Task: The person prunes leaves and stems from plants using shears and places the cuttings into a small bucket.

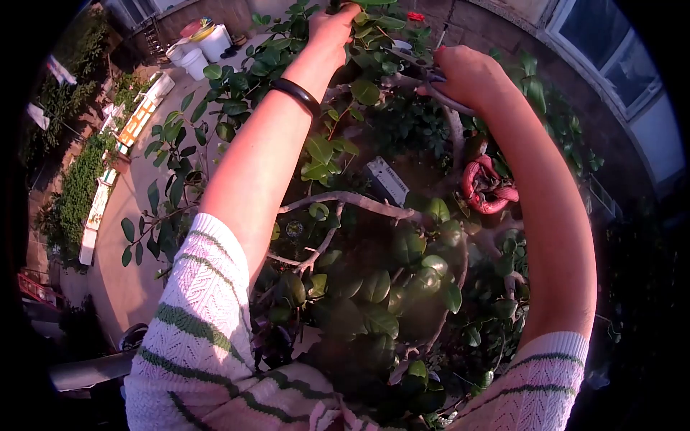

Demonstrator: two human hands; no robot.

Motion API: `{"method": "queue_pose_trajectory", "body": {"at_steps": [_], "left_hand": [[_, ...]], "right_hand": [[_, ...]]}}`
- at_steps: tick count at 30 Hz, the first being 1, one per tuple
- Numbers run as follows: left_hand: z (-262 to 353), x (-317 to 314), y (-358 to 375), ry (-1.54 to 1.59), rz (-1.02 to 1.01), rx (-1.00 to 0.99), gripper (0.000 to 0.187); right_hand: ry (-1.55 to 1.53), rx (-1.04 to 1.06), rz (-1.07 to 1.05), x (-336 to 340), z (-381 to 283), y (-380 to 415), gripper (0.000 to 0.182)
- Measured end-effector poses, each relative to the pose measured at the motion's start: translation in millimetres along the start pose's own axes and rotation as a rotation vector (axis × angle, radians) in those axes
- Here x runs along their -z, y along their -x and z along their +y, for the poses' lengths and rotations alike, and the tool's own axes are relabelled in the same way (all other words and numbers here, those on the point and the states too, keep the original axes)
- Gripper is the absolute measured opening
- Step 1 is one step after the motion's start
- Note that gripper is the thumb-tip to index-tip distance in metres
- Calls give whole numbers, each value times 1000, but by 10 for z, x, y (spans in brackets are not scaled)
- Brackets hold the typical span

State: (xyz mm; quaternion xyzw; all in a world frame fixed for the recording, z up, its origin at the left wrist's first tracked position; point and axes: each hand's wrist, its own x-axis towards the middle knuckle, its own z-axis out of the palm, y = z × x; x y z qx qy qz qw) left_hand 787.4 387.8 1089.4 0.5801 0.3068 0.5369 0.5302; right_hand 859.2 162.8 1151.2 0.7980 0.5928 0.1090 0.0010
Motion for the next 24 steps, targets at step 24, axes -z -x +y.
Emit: {"method": "queue_pose_trajectory", "body": {"at_steps": [24], "left_hand": [[193,2826,47,462,-340,266,13]], "right_hand": [[-792,-382,-17,-705,14,2087,59]]}}
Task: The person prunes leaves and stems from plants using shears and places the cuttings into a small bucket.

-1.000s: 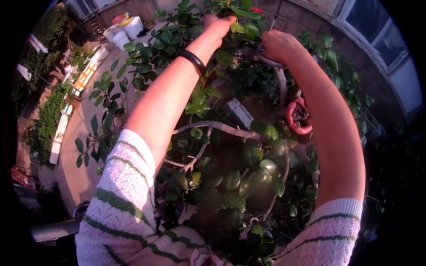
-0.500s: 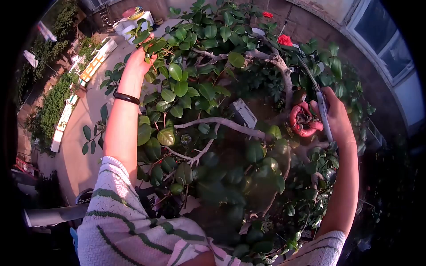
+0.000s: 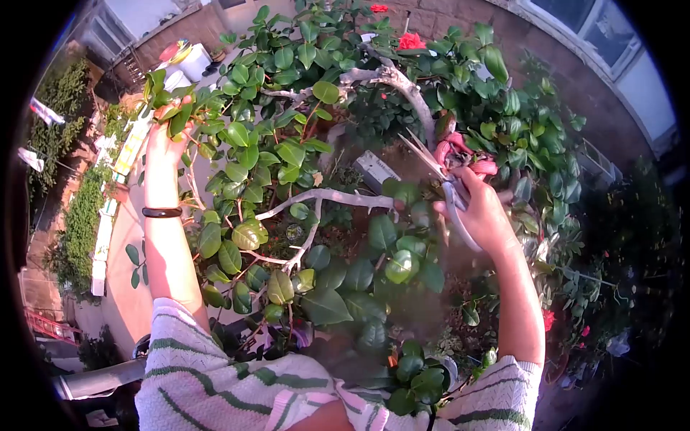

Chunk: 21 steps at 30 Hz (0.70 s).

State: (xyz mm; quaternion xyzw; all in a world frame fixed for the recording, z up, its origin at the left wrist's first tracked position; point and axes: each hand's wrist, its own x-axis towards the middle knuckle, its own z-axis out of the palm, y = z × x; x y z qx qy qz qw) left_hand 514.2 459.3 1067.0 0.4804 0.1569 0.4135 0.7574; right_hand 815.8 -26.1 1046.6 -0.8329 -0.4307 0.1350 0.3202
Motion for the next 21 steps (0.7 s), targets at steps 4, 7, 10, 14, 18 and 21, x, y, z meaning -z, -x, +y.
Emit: {"method": "queue_pose_trajectory", "body": {"at_steps": [4,7,10,14,18,21], "left_hand": [[-308,-883,-32,-263,-70,15,25],[-620,-1541,-123,-400,-246,13,27],[-938,-2197,-269,-409,-348,86,27],[-1335,-3132,-321,-418,-624,63,29],[-1929,-3742,-602,-637,-854,-44,30],[-2696,-3696,-973,-909,-876,-173,50]], "right_hand": [[-88,-111,1,132,-42,106,57],[-116,-148,-2,224,-21,182,56],[-166,-123,19,280,74,312,56],[-219,-94,78,339,328,452,57],[-207,-158,114,492,421,559,54],[-231,-230,190,497,609,643,52]]}}
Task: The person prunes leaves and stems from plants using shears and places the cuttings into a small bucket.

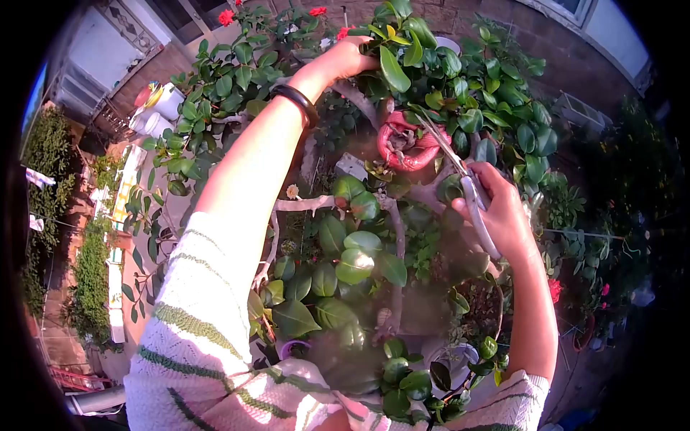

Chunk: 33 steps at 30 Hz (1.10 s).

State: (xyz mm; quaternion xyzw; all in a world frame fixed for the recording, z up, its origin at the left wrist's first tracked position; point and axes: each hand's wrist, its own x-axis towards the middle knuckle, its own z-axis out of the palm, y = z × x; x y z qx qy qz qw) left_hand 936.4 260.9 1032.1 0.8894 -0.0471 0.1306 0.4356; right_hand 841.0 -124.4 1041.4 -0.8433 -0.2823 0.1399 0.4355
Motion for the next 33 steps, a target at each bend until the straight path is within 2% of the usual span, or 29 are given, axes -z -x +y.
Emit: {"method": "queue_pose_trajectory", "body": {"at_steps": [1,3,4,7,8,11,12,13,15,16,17,18,19,21,24,27,29,33], "left_hand": [[-66,-84,-33,-239,-11,67,53],[-103,-241,-29,-392,31,117,56],[29,-243,-22,-452,-3,179,58],[103,-245,-76,-493,85,173,63],[119,-245,-40,-499,135,133,58],[-54,-167,-79,-201,247,35,52],[-71,-110,-84,-143,371,-88,46],[-90,-61,-83,-68,463,-47,38],[-122,15,-117,388,660,82,25],[53,163,-39,695,618,391,16],[48,312,-32,557,730,496,17],[-197,435,-78,738,642,490,19],[-352,495,-81,1049,649,404,18],[-620,796,199,-236,300,-386,17],[-725,1015,-350,977,363,681,14],[-303,834,3,820,356,320,16],[12,820,138,606,352,299,18],[332,762,323,506,367,263,18]], "right_hand": [[8,-5,-1,16,44,26,53],[21,-16,4,39,88,71,53],[22,-8,-9,47,62,84,54],[41,-28,-22,44,35,80,55],[33,-34,-20,37,25,69,54],[7,-35,-4,15,-29,16,53],[-7,-27,3,1,-37,-16,53],[-23,-21,7,-24,-32,-45,52],[51,43,42,-73,-89,-130,50],[96,78,75,-115,-124,-188,49],[141,110,115,-143,-148,-251,49],[165,116,115,-161,-206,-324,50],[190,120,112,-181,-297,-417,50],[222,94,68,-266,-425,-670,53],[283,166,78,-459,-511,-1054,60],[323,192,-7,-575,-499,-1468,63],[423,222,-15,-654,-500,-1641,63],[491,234,3,-777,-476,-1814,65]]}}
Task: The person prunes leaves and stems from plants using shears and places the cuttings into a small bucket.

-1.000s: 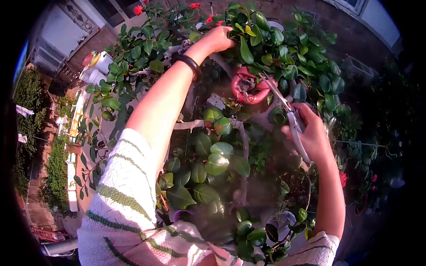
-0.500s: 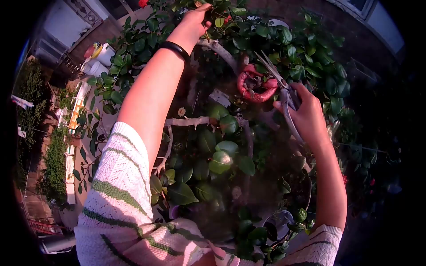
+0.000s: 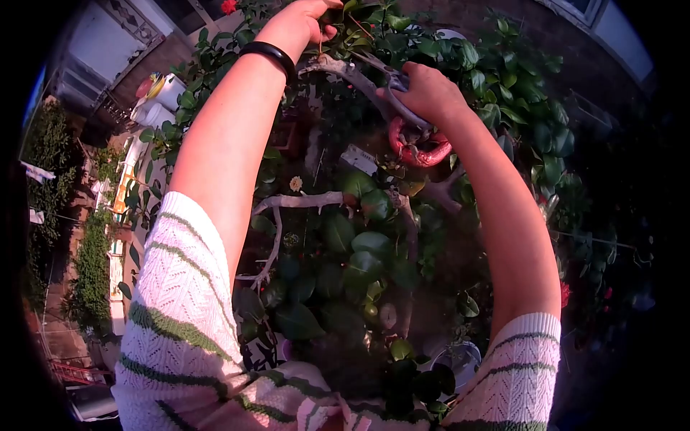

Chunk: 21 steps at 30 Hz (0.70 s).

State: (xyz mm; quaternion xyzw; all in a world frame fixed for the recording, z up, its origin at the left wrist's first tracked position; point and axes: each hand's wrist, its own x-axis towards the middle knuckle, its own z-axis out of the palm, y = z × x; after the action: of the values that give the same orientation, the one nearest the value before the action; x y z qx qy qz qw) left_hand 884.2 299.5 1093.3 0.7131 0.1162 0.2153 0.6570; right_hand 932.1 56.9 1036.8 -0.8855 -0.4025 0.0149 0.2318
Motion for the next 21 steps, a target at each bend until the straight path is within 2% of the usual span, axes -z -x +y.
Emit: {"method": "queue_pose_trajectory", "body": {"at_steps": [1,4,8,11,14,15,19,20,21], "left_hand": [[3,-8,17,-39,3,-18,18],[-125,87,-273,128,-4,109,18],[-229,219,-523,192,130,356,20],[-338,283,-598,397,99,386,20],[-339,257,-559,292,32,316,21],[-303,241,-551,353,57,343,21],[-149,133,-388,186,84,307,20],[-398,250,-899,371,108,547,14],[-200,77,-666,302,150,522,13]], "right_hand": [[6,-25,8,-16,-12,-28,65],[-26,-32,-17,-25,-32,-40,65],[-49,-70,31,-28,91,186,60],[26,-55,25,47,16,282,59],[-2,-57,25,-1,-22,187,60],[4,-43,31,-23,-46,139,60],[8,-18,43,-84,-162,-51,63],[20,-16,51,-100,-201,-104,64],[38,-33,15,-104,-238,-152,64]]}}
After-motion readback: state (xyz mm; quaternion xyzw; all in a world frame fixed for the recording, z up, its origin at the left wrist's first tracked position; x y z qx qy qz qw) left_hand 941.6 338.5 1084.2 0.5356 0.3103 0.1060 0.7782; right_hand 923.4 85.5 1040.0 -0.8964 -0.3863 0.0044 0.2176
